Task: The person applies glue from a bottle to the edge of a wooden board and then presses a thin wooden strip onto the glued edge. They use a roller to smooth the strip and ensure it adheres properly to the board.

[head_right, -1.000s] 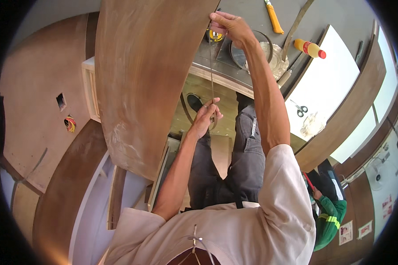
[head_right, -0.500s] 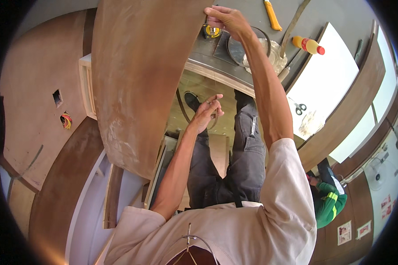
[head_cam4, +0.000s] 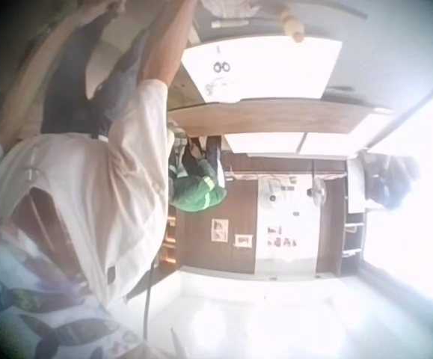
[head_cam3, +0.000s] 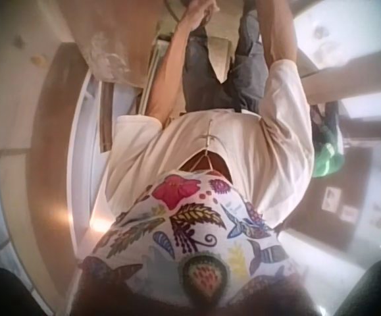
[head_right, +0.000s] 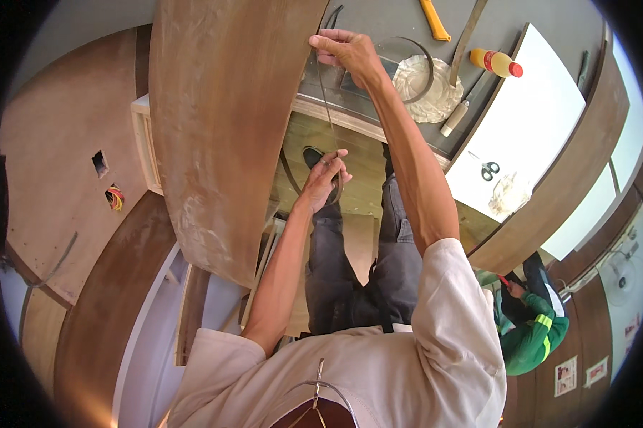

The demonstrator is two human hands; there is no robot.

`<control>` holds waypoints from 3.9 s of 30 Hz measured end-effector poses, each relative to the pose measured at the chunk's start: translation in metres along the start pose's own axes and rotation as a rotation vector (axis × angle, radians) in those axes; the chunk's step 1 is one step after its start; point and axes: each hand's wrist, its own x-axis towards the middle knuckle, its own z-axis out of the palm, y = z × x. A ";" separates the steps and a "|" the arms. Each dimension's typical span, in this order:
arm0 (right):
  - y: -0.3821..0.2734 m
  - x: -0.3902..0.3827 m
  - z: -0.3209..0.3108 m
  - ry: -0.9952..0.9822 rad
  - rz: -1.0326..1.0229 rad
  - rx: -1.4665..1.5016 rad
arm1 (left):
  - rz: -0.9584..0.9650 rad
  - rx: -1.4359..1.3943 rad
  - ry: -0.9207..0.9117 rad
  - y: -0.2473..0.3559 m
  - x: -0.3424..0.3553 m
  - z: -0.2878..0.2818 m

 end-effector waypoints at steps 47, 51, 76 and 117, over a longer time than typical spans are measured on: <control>0.111 -0.043 0.030 0.072 -0.140 0.048 | 0.009 -0.337 -0.242 -0.125 -0.083 -0.131; 0.103 -0.057 0.053 0.081 -0.144 0.015 | -0.018 -0.321 -0.258 -0.124 -0.088 -0.131; 0.077 -0.092 0.028 -0.118 -0.084 -0.425 | -0.013 -0.196 -0.148 -0.135 -0.109 -0.119; 0.086 -0.104 0.047 0.169 -0.194 -0.106 | -0.094 -0.134 0.110 -0.135 -0.124 -0.068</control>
